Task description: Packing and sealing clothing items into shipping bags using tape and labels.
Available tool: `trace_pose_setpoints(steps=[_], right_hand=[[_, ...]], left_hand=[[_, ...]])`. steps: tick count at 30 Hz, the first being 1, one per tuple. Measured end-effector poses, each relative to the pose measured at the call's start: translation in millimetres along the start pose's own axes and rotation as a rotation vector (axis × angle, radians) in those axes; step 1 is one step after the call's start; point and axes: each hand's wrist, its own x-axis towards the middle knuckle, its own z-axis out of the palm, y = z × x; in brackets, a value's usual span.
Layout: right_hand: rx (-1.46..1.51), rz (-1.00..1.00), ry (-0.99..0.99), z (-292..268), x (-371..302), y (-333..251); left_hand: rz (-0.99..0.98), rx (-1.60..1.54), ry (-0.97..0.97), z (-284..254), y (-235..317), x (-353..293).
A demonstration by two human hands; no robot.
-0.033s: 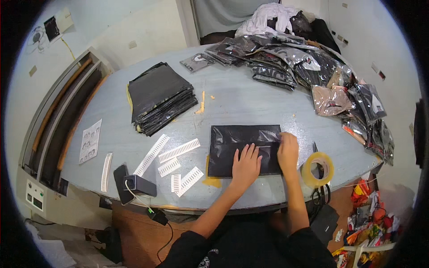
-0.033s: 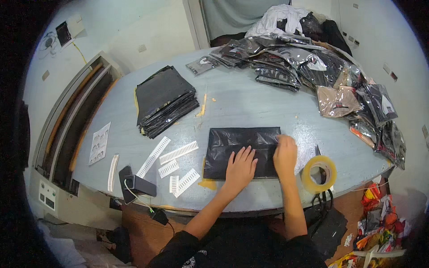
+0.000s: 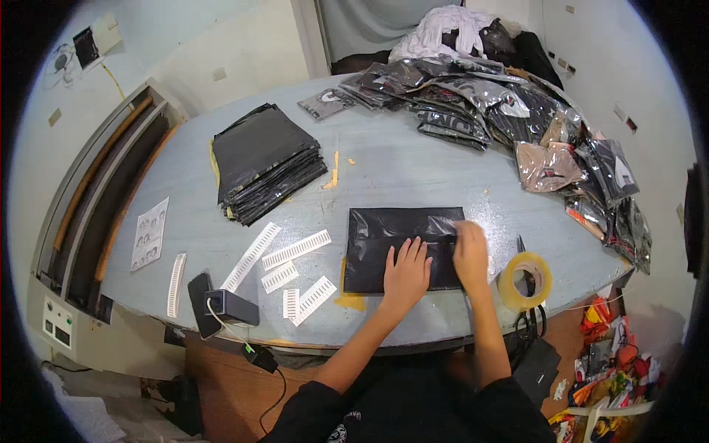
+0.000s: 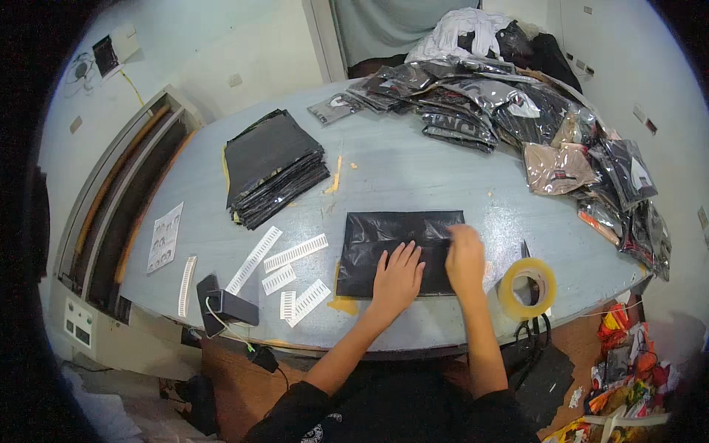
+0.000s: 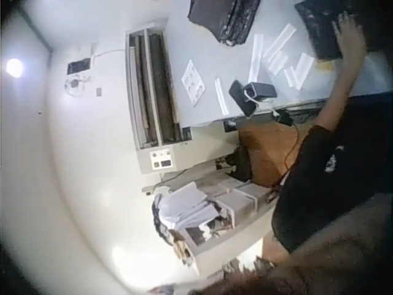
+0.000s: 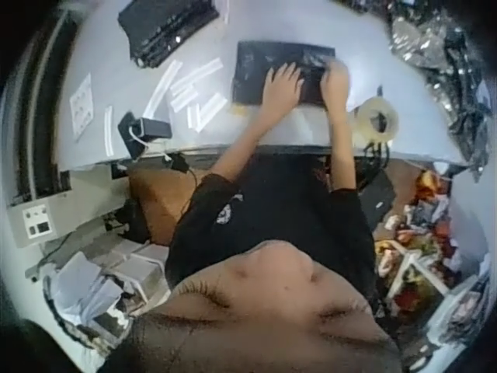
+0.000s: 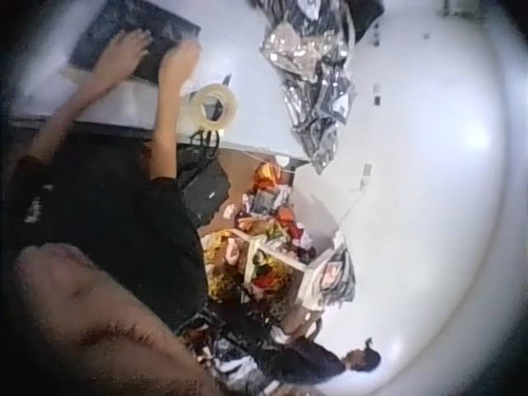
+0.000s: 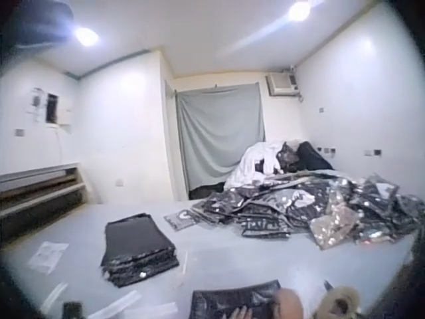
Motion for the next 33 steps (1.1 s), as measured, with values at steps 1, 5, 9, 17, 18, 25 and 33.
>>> trace_pose_setpoints(steps=[1, 5, 9, 17, 18, 25, 33], right_hand=[[0.087, -0.023, -0.094, 0.8, -2.1, -9.5], [0.203, -0.065, -0.249, 11.2, -20.3, -26.9], [0.012, 0.012, -0.298, 16.5, -29.1, -21.1], [-0.150, 0.124, -0.373, 10.4, -35.3, -7.0], [-0.150, 0.123, -0.373, 8.3, -35.8, -4.1], [-0.115, 0.221, -0.476, -0.8, -34.0, 1.3], [-0.077, 0.375, -0.540, -7.3, -30.5, 18.0]], left_hand=[[-0.001, 0.004, -0.024, 0.5, -0.9, 0.5], [-0.013, -0.022, -0.038, -0.5, -3.3, 1.5], [-0.058, 0.010, -0.063, 2.4, -6.7, 1.5], [-0.169, 0.062, -0.042, 1.0, -27.9, -5.8], [-0.169, 0.061, -0.041, -0.9, -29.9, -6.2], [-0.256, 0.044, -0.124, -12.9, -57.5, -14.2], [-0.352, 0.071, -0.122, -7.7, -84.7, -20.8]])
